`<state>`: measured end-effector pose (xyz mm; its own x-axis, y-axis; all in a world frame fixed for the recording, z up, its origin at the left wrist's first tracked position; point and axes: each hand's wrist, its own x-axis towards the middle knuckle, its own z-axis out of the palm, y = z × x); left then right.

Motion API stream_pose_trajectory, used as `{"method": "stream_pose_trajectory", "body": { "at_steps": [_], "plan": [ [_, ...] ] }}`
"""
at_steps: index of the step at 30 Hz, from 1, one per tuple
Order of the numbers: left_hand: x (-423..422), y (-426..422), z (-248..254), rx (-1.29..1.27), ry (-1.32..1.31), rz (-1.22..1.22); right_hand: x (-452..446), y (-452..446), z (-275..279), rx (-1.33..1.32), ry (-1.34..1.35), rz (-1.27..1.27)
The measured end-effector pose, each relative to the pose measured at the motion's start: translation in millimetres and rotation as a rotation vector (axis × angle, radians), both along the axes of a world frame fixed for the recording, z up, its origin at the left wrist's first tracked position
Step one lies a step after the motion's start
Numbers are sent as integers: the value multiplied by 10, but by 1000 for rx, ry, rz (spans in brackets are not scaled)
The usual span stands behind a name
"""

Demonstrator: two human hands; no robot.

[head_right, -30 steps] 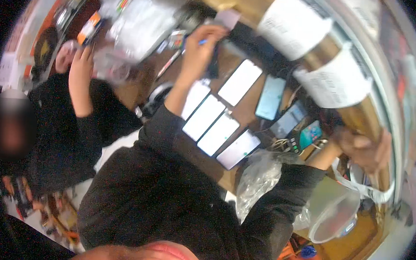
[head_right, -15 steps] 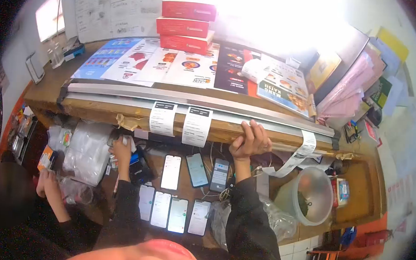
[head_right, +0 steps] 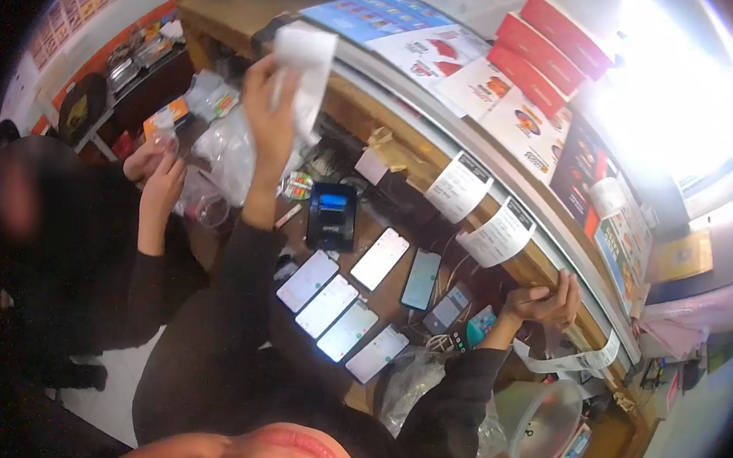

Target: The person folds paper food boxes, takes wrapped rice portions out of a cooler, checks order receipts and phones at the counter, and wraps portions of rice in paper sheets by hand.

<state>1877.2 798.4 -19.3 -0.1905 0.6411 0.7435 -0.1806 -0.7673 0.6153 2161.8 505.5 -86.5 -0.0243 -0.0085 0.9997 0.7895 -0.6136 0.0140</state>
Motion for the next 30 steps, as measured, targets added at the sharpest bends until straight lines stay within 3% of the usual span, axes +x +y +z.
{"method": "stream_pose_trajectory", "body": {
  "at_steps": [1, 3, 5, 7, 8, 9, 10, 16, 22, 30],
  "plan": [
    [98, 204, -116, -95, -3, -91, -25, 4, 5, -4, 0, -5],
    [151, 432, -337, -133, 284, 124, -91, 7, 57, -5, -18, -57],
    [142, 384, -387, -181, 234, 80, -98, 28, 75, -11, -59, -55],
    [154, 437, -469, 85, 319, 317, 73, 19, 9, 13, -124, -55],
    [113, 359, -465, 58, 508, 432, 107, 10, -6, 19, -134, -67],
    [127, 359, -461, 87, 525, 377, 115, 27, -11, 39, -146, -87],
    [133, 406, -463, 256, 555, 560, 94, 45, -2, 36, -153, -65],
    [-48, 520, -495, 475, 794, 414, 20, 96, 51, 61, -162, -60],
    [-168, 688, -538, 507, 773, 277, 78, 69, 3, 67, -165, -131],
    [-212, 674, -399, 491, 885, 300, 71, 42, 10, 29, -146, -53]
  ]
}}
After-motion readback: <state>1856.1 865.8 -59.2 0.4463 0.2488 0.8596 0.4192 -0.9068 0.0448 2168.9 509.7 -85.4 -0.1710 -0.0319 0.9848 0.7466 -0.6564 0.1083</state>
